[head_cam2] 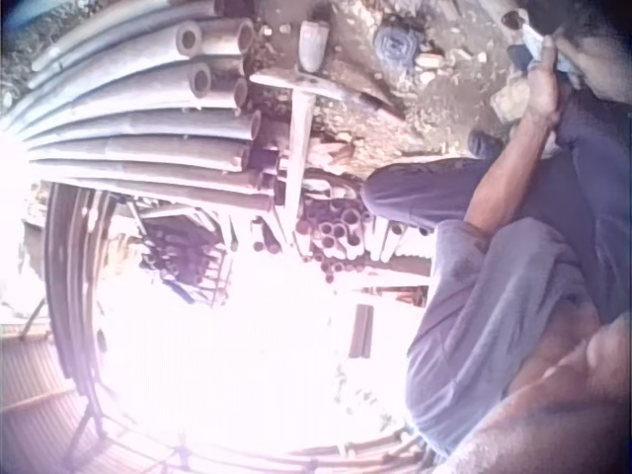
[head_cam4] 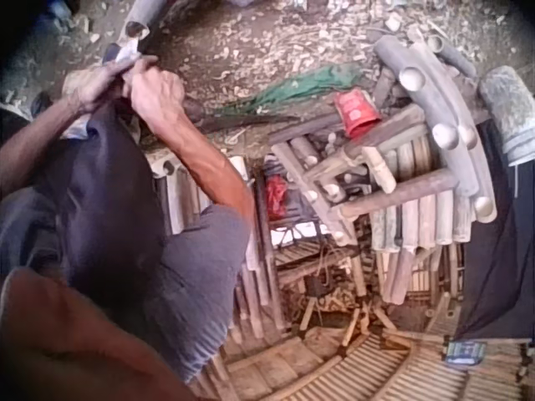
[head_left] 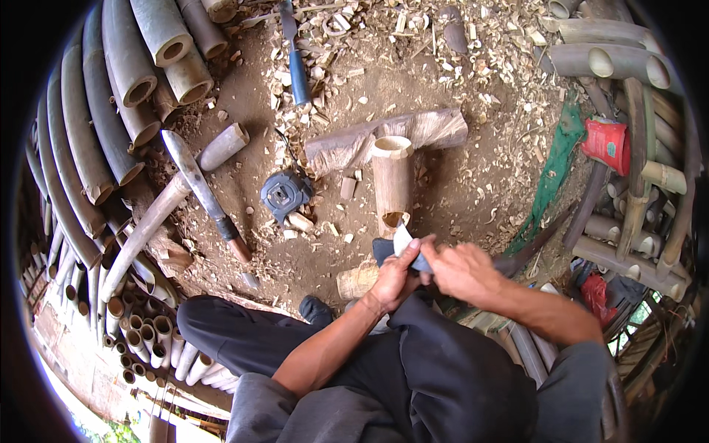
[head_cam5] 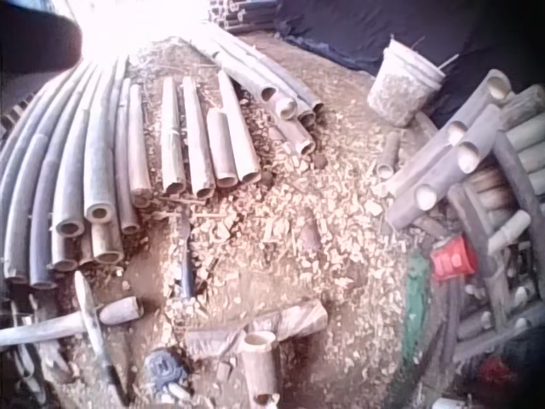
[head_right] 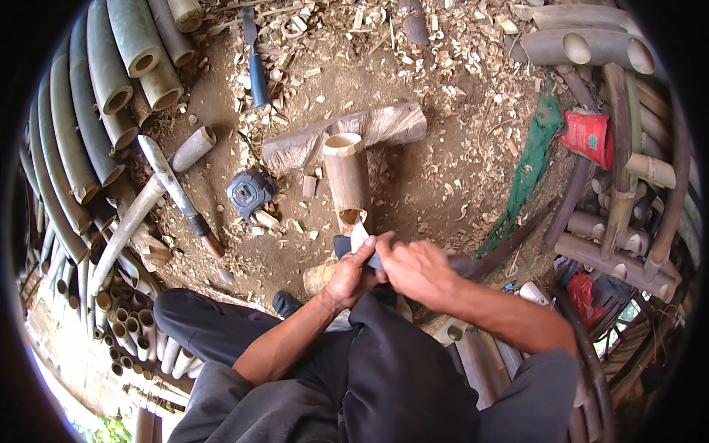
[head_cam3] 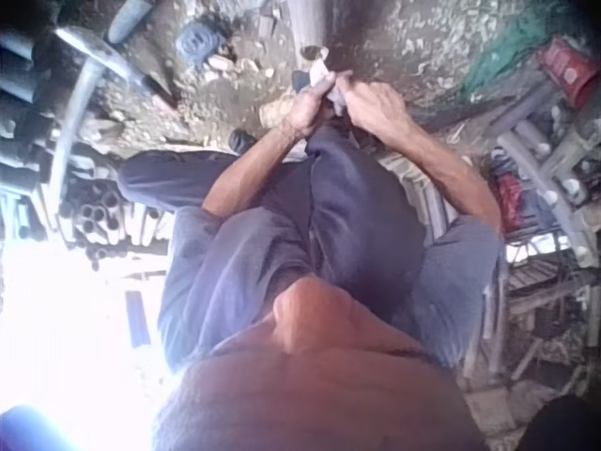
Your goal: The person sits on the ground and uses a knife to carve and smooth the ends of bamboo segments. They use a wooden mallet to tap the bamboo pieces and a hand saw to cut them to size. The person handles multiple bamboo pieces, shaping them one by one.
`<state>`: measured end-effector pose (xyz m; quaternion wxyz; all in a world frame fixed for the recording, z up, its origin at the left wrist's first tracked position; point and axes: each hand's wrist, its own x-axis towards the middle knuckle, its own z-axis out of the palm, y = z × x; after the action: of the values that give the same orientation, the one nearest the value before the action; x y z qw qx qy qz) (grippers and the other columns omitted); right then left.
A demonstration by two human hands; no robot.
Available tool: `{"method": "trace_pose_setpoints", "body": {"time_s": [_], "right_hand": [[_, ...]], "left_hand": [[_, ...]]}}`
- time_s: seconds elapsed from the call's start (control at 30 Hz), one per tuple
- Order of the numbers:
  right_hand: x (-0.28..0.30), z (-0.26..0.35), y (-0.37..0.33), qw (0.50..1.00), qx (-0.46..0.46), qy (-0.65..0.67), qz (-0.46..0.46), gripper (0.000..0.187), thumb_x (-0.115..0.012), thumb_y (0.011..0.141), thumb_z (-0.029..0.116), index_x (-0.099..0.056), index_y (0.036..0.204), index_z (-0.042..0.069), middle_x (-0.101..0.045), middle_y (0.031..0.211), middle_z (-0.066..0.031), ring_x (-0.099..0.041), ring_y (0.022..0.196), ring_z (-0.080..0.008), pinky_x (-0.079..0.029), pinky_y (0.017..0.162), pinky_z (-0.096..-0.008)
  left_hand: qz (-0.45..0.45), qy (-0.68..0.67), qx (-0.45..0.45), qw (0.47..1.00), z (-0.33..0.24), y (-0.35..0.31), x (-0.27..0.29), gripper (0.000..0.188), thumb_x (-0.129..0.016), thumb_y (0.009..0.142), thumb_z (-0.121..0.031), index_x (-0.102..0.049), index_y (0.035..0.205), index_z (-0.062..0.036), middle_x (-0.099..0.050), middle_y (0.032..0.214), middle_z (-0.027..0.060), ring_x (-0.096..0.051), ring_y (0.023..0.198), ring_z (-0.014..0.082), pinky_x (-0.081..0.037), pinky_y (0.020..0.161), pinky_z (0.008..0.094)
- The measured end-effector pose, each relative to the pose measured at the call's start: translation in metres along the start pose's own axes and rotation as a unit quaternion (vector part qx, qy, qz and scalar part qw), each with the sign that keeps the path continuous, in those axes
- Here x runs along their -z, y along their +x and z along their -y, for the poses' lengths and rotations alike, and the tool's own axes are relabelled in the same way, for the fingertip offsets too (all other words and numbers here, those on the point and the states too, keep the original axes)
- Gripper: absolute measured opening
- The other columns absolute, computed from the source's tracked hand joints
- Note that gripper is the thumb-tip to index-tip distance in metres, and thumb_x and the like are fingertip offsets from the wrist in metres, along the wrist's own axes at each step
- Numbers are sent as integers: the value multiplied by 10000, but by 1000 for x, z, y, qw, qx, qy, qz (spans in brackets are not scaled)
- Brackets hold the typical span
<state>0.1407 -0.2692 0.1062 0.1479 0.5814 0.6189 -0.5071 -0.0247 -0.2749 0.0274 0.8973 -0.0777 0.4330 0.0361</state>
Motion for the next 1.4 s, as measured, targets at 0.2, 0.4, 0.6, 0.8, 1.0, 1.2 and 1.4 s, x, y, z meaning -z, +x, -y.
{"method": "trace_pose_setpoints", "body": {"time_s": [0.2,0.4,0.6,0.8,1.0,1.2,1.4], "right_hand": [[-83,36,16,917,-78,345,-186,589,-646,809,180,-442,1345,44,-671,930,-246,-662,826,-418,-539,706,-483],[13,6,-15,997,-26,-35,-71,446,-646,809,211,-545,1170,-29,-679,803,-169,-693,685,-312,-549,563,-406],[41,-22,17,995,83,-24,56,208,-630,801,189,-642,931,27,-694,763,-169,-690,684,-341,-537,584,-424],[-58,12,17,899,-94,404,-142,355,-688,793,228,-618,1085,39,-676,823,-228,-673,810,-415,-535,704,-451],[-56,10,-1,921,-52,347,-170,542,-686,794,208,-515,1272,19,-664,875,-247,-668,813,-427,-536,707,-453],[15,-3,-17,991,-27,-117,-63,474,-677,796,224,-543,1180,-20,-684,785,-173,-694,658,-298,-554,570,-392],[-3,-3,2,999,-6,-49,-8,447,-639,809,188,-540,1162,-66,-692,763,-159,-695,667,-311,-550,576,-412]], "left_hand": [[-138,533,-87,830,-43,-27,4,348,-516,1009,-313,-682,1062,-11,-632,624,63,-572,505,170,-439,471,286],[8,9,6,1000,-10,-1,-21,449,-461,1029,-400,-568,1292,-51,-594,783,21,-511,647,110,-442,610,273],[-10,-164,6,986,-2,2,-25,356,-493,1016,-379,-616,1019,-46,-636,762,60,-578,639,158,-489,624,300],[-163,515,-17,841,-55,-8,-13,358,-504,967,-296,-653,836,2,-658,702,197,-655,605,320,-501,539,418],[-177,562,-54,806,-56,-26,-30,456,-499,990,-390,-690,904,16,-619,597,159,-621,526,256,-479,515,408],[89,-79,21,993,1,8,-25,558,-396,1033,-464,-403,1453,-98,-555,813,12,-504,735,117,-443,715,331],[66,-66,11,996,6,7,2,529,-464,1019,-425,-463,1409,-66,-575,807,27,-525,703,126,-462,690,321]]}}
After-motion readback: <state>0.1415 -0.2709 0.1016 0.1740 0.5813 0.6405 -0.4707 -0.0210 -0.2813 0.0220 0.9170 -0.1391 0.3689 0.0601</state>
